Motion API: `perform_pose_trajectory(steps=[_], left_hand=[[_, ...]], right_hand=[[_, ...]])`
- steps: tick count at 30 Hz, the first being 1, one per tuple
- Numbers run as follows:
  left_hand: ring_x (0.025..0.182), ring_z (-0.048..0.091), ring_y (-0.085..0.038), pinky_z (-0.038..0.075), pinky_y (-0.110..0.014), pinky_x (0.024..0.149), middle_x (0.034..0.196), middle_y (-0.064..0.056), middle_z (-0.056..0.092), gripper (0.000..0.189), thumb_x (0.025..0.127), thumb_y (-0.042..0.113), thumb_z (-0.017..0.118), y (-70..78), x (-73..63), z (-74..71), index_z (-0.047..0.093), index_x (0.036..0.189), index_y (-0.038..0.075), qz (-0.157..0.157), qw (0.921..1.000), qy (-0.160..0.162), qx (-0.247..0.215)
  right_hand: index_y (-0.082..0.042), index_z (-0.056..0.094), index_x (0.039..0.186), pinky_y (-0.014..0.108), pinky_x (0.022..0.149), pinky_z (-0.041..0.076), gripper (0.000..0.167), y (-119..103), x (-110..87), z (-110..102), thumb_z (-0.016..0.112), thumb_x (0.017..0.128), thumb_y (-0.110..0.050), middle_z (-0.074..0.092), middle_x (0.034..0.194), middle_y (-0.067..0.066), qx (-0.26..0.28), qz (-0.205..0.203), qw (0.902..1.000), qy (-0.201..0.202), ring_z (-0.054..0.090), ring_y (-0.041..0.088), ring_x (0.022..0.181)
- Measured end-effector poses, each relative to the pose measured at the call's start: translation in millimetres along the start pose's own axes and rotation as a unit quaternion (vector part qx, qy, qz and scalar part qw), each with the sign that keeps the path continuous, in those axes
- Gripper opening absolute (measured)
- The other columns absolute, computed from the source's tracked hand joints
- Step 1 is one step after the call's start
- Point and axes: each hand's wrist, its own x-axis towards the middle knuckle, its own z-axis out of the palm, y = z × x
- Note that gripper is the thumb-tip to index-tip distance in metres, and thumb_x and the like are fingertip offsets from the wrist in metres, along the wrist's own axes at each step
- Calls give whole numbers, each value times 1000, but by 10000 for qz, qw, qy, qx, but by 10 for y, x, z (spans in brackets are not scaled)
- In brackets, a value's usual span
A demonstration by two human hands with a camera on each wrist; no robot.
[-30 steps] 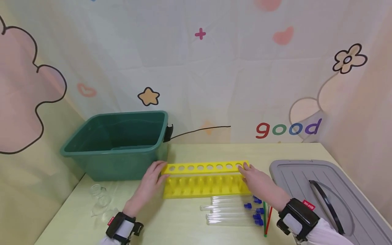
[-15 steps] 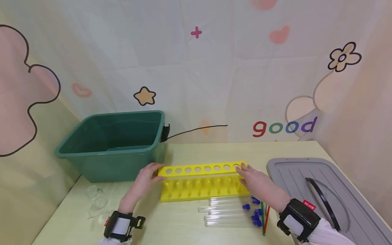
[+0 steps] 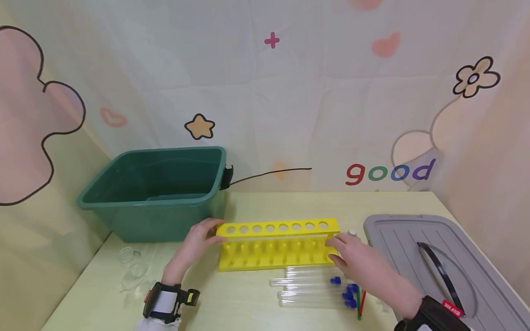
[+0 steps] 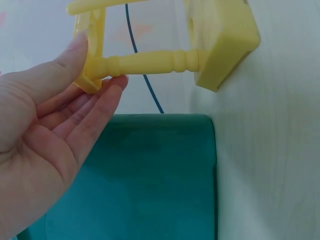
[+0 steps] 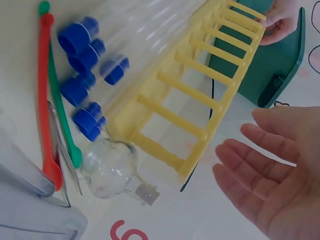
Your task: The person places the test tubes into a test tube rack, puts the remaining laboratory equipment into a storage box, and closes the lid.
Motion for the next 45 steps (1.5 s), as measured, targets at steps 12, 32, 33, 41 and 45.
perform_pose_trajectory(steps=[12, 32, 33, 41, 45], left_hand=[[88, 52, -25, 45, -36, 79, 111, -16, 54, 41, 77, 5, 68, 9, 1, 60, 56, 115, -5, 76, 9999, 65, 35], [96, 51, -26, 42, -37, 84, 116, -17, 52, 41, 79, 7, 66, 75, 14, 139, 54, 117, -5, 29, 10000, -47, -30], [96, 51, -26, 42, -37, 84, 116, -17, 52, 42, 79, 7, 67, 70, 13, 146, 54, 117, -5, 43, 10000, -35, -40], [96, 51, -25, 42, -36, 84, 114, -16, 52, 42, 80, 7, 66, 64, 0, 161, 54, 118, -5, 97, 9999, -34, 139], [95, 51, -27, 43, -37, 83, 110, -15, 52, 38, 79, 5, 68, 185, -36, 74, 56, 113, -5, 314, 9972, 175, 649]], right_hand=[[6, 53, 113, 44, 78, 44, 45, 204, 130, 145, 73, 74, -4, 50, 114, 22, 6, -88, 9993, 359, 50, 36, 100], [4, 53, 119, 47, 81, 42, 44, 553, 401, 202, 67, 81, -14, 54, 113, 20, 467, 613, 9913, -1071, 50, 36, 102], [4, 54, 118, 47, 81, 42, 43, 557, 406, 201, 67, 81, -14, 54, 112, 19, 511, 630, 9908, -1086, 50, 36, 102], [5, 55, 117, 47, 81, 42, 43, 563, 420, 204, 68, 79, -12, 56, 111, 19, 680, 680, 9890, -1128, 51, 37, 102], [6, 55, 117, 47, 81, 42, 44, 543, 441, 197, 69, 79, -11, 57, 111, 19, 751, 686, 9885, -1118, 52, 37, 101]])
